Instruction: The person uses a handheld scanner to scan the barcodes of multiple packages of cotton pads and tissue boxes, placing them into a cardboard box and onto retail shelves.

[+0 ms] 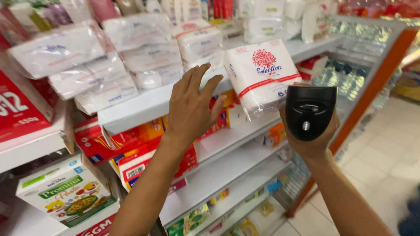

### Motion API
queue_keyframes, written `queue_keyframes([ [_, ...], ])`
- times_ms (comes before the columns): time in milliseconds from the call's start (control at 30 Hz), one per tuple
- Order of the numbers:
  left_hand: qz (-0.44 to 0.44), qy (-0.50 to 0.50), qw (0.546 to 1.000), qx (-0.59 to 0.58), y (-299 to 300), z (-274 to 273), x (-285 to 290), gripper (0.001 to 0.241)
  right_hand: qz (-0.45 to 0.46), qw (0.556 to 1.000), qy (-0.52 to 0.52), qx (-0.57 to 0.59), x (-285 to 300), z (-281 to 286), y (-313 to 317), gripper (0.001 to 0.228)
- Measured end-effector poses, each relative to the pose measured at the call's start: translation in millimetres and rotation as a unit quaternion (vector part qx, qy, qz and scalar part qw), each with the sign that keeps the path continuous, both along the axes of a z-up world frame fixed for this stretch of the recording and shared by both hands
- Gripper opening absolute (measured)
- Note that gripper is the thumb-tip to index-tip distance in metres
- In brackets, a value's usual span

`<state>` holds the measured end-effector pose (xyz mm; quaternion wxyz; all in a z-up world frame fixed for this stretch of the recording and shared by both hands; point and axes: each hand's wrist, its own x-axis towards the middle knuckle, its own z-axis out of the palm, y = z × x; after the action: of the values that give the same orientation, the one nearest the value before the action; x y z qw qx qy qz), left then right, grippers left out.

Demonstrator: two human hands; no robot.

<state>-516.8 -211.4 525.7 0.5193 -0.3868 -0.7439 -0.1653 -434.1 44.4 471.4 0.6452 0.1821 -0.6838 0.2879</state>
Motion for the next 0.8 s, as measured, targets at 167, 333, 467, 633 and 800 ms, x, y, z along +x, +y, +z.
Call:
queue_keyframes([
  [167, 0.105, 0.018, 0.994, -0.023, 7, 25, -34, 0.052, 0.011, 0.998, 0.042, 0.034, -67, 63, 4, 0.049],
  [333, 0.201, 0.001, 0.978, -0.046, 13, 23, -47, 0.066, 0.034, 0.997, 0.047, 0.056, -128, 106, -8, 0.04],
  [467, 0.241, -0.001, 0.969, -0.049, 15, 19, -51, 0.073, 0.054, 0.995, 0.037, 0.069, -158, 134, -30, 0.038],
  [633, 0.256, -0.002, 0.965, -0.048, 16, 18, -53, 0.075, 0.058, 0.994, 0.021, 0.092, -185, 151, -57, 0.037],
  [800, 0.247, 0.002, 0.968, -0.036, 16, 16, -53, 0.073, 0.06, 0.994, -0.023, 0.086, -201, 155, -79, 0.027],
])
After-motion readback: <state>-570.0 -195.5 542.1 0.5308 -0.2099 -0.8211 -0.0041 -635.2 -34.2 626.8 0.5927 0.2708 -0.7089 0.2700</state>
